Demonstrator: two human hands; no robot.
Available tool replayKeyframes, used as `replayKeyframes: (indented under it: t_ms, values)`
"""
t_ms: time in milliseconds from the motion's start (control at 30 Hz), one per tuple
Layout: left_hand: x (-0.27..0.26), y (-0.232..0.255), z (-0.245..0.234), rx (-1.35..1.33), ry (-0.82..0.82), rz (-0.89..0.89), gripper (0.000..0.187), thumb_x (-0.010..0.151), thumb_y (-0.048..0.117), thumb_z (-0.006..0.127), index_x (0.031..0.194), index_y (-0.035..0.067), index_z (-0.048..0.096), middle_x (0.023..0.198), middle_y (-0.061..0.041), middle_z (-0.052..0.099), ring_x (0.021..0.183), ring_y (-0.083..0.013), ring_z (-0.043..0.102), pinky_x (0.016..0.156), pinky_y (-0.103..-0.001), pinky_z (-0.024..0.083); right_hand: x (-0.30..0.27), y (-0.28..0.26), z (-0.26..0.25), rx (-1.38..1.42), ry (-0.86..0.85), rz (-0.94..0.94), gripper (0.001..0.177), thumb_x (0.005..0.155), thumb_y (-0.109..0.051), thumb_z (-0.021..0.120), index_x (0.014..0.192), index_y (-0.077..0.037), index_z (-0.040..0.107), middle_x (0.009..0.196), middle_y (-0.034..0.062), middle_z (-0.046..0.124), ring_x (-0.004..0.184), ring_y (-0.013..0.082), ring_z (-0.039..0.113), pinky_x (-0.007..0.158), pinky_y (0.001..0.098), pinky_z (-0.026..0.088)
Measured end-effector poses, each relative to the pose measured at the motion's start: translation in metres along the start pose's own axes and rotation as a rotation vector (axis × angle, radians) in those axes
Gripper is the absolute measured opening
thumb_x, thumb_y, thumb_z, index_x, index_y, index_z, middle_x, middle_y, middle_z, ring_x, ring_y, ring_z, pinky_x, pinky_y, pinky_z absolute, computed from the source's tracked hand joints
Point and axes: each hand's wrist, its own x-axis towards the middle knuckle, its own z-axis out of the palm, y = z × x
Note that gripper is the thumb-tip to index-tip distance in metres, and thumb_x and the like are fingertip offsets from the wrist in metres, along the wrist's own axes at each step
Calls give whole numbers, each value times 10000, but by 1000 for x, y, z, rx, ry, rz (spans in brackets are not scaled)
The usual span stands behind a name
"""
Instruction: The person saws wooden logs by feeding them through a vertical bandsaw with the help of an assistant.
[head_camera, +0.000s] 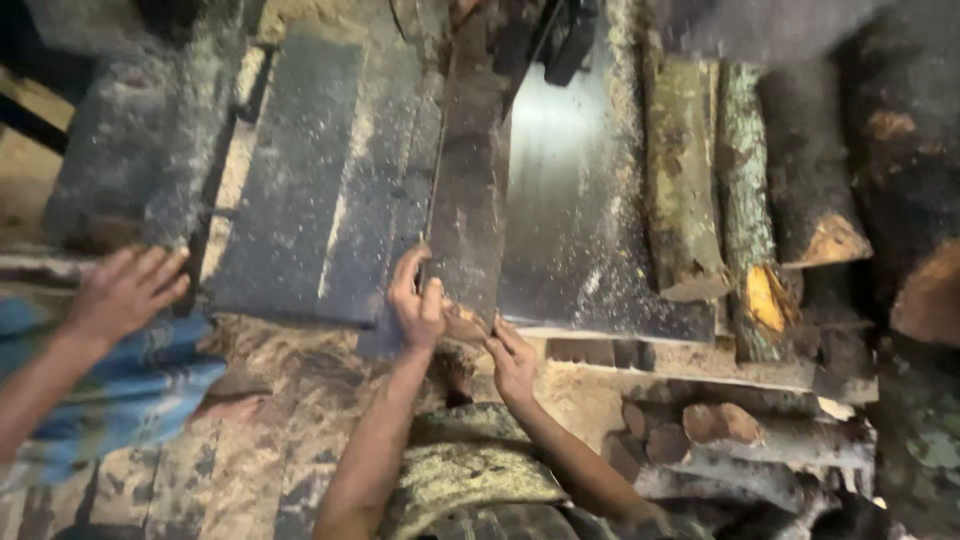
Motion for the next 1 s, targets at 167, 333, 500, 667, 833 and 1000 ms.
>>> replayKeyframes:
  t_ms: [167, 333, 500, 667, 833, 1000]
  values:
    - [37, -26, 29, -26, 3, 45, 453, 833, 210, 546, 1180, -57, 660, 1280, -267, 675, 1238, -416, 641, 1115, -481, 479, 53, -15, -1, 15, 70, 277, 434, 920, -124, 629, 1332, 10, 643, 1438, 189, 622, 1334, 289, 588, 1093, 384, 477]
    - [101, -57, 74, 13, 39, 117, 463, 856, 243, 535, 1198, -36, 672, 1226, -251, 701, 1172, -429, 646, 1099, -501, 459, 137, -10, -3, -46, -21, 12, 481, 1015, -239, 633, 1403, 42, 590, 1490, 204, 586, 1413, 284, 521, 1197, 387, 373]
    - [152, -129, 125, 100, 90, 31, 461, 847, 274, 567, 1182, -15, 698, 1142, -250, 709, 1125, -430, 623, 1055, -508, 448, 134, 21, -28, -288, -36, -6, 576, 967, -257, 692, 1457, 10, 547, 1499, 205, 556, 1391, 291, 525, 1152, 394, 395]
    - [217, -208, 189, 674, 339, 555, 252, 1127, 252, 496, 1336, 155, 598, 1458, -154, 627, 1420, -358, 542, 1326, -555, 263, 65, 33, -76, -290, 56, 164, 568, 900, -262, 751, 1396, -37, 591, 1375, 159, 648, 1128, 238, 681, 950, 361, 559]
    - [279, -188, 198, 596, -73, -258, 556, 1031, 422, 362, 1532, 192, 441, 1582, -109, 450, 1469, -367, 366, 1248, -602, 114, 31, 17, -80, -386, -45, 345, 587, 900, -296, 742, 1437, -100, 611, 1263, 118, 724, 1057, 182, 696, 910, 313, 572]
    - [202, -162, 91, 1061, -524, 88, 740, 1020, 456, 389, 1580, -7, 247, 1672, -201, 195, 1539, -367, 146, 1212, -592, 49, 4, 20, -35, -111, -308, 355, 634, 906, -344, 729, 1447, -55, 570, 1348, 143, 686, 1076, 239, 677, 889, 340, 556]
